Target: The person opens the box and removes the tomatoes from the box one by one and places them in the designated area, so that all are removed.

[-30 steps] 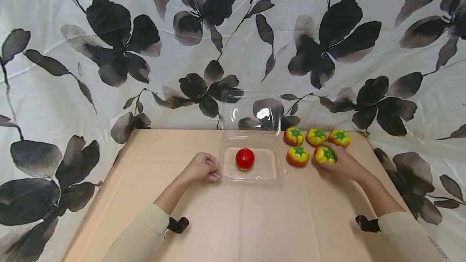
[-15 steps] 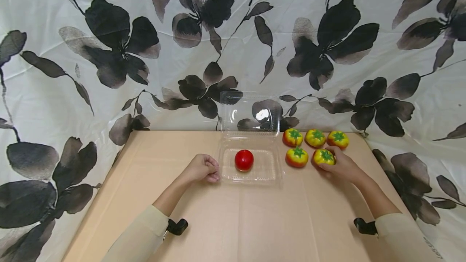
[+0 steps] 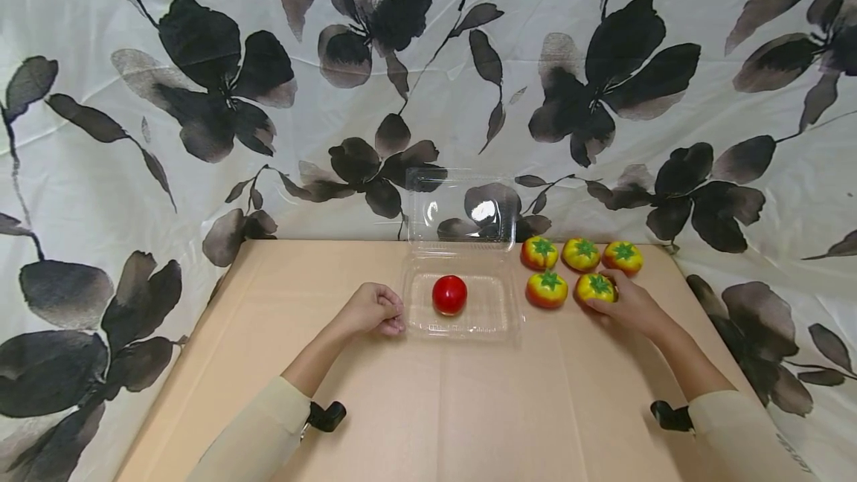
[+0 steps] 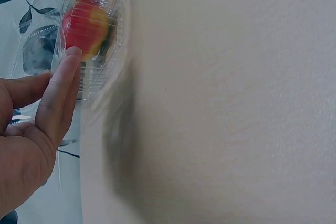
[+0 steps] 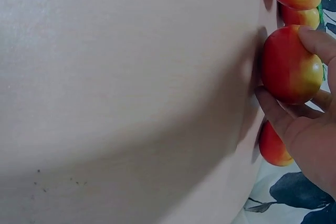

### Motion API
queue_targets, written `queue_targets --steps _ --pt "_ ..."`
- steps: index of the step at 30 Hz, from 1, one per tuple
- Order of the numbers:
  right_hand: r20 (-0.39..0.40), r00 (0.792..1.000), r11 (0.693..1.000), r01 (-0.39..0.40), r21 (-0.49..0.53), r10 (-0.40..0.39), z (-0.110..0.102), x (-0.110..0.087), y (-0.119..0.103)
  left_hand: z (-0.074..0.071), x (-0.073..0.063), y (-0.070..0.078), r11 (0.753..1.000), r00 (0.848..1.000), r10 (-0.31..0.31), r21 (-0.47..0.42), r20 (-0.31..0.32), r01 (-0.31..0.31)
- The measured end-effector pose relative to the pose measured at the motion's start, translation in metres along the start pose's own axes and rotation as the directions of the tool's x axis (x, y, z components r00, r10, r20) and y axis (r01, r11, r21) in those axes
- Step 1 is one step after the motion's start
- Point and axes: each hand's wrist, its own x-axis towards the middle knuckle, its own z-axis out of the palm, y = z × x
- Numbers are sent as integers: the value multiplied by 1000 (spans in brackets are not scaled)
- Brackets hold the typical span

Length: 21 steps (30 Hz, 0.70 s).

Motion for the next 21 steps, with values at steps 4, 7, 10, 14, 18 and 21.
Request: queue_targets --steps 4,7,10,14,18,21 --pt "3 1000 1000 -12 3 12 2 0 -1 0 0 0 1000 1000 2 -4 4 -2" --pt "0 1000 1000 -12 8 12 3 1 -2 0 0 0 1000 1000 4 -8 7 -4" --pt "-7 1000 1000 -6 5 6 4 2 -2 0 0 0 1000 1000 2 -11 8 -2" --pt "-14 1000 1000 0 0 0 5 2 -2 0 0 1 1000 1000 5 -5 8 -5" --pt "-11 1000 1000 1 13 -1 6 3 -3 0 0 2 1000 1000 14 -1 10 -14" --pt "-13 1000 1000 7 20 -7 8 4 -3 0 0 1 1000 1000 7 -5 11 -7"
